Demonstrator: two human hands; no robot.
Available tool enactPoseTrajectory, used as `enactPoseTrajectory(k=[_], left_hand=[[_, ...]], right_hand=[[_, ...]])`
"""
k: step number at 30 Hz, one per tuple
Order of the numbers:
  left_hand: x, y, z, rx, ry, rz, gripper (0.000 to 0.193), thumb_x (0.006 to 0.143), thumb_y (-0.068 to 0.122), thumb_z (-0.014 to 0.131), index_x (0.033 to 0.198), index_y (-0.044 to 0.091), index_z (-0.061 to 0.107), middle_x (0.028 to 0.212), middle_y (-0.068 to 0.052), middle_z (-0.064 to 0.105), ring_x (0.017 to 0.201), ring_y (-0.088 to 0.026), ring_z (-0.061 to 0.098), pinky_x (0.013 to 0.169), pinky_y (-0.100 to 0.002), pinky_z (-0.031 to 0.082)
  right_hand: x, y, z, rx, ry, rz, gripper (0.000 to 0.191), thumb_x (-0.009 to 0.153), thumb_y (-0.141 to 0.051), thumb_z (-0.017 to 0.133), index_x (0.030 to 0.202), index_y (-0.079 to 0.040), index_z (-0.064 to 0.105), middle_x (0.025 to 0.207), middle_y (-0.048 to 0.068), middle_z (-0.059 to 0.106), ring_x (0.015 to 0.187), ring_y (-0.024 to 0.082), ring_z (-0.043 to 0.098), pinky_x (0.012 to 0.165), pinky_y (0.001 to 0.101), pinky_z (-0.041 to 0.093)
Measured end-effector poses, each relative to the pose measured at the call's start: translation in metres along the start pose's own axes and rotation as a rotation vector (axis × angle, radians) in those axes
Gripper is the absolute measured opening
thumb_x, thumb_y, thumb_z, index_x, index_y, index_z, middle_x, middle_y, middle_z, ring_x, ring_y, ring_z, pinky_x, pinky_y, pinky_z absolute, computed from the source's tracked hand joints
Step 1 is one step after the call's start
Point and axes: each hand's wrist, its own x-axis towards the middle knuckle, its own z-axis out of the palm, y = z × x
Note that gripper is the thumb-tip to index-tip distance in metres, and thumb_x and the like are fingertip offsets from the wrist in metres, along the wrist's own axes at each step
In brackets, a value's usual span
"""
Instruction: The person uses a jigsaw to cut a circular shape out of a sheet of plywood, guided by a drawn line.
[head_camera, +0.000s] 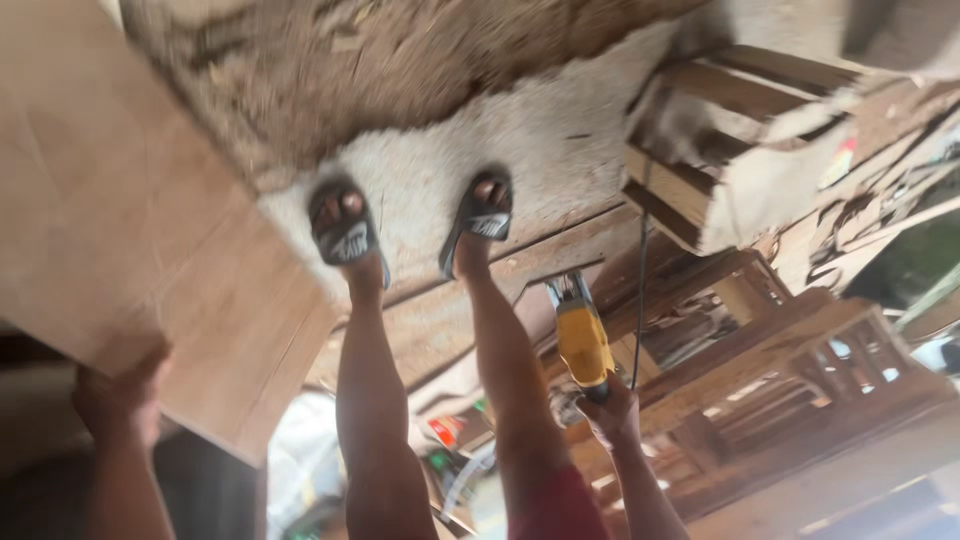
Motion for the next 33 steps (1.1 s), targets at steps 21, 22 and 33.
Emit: enactPoseTrajectory(k=[21,22,33], left_hand=[[-0.265,0.565,0.158,0.322,-0.527,1.187,0.026,0.089,0.012,0.080,0.108,-0.004,0.071,0.086,-0.005,0.071,0.071,-0.007,0.061,0.068,-0.027,0.050],[-0.279,0.577,0.205,0.301,-0.588,1.164,0.021,0.089,0.010,0.080,0.103,-0.003,0.072,0.085,-0.005,0.070,0.067,-0.007,0.061,0.064,-0.026,0.048],[-0.455,0.533,0.608,0.143,-1.215,0.582,0.067,0.066,0.018,0.083,0.123,-0.003,0.055,0.109,-0.015,0.067,0.106,-0.027,0.068,0.094,-0.042,0.063]], right_hand=[[-0.059,-0.160,-0.031,2.455,-0.538,0.533,0.046,0.063,-0.008,0.058,0.110,-0.006,0.058,0.079,0.004,0.055,0.059,0.018,0.052,0.058,0.0339,0.049],[-0.056,-0.157,-0.037,2.498,-0.551,0.638,0.046,0.063,-0.007,0.058,0.109,-0.007,0.058,0.076,0.004,0.053,0.058,0.019,0.052,0.057,0.0342,0.049],[0.025,-0.077,-0.143,2.581,-0.282,0.649,0.031,0.060,0.001,0.056,0.091,0.001,0.058,0.070,0.010,0.055,0.053,0.024,0.055,0.052,0.0393,0.050]])
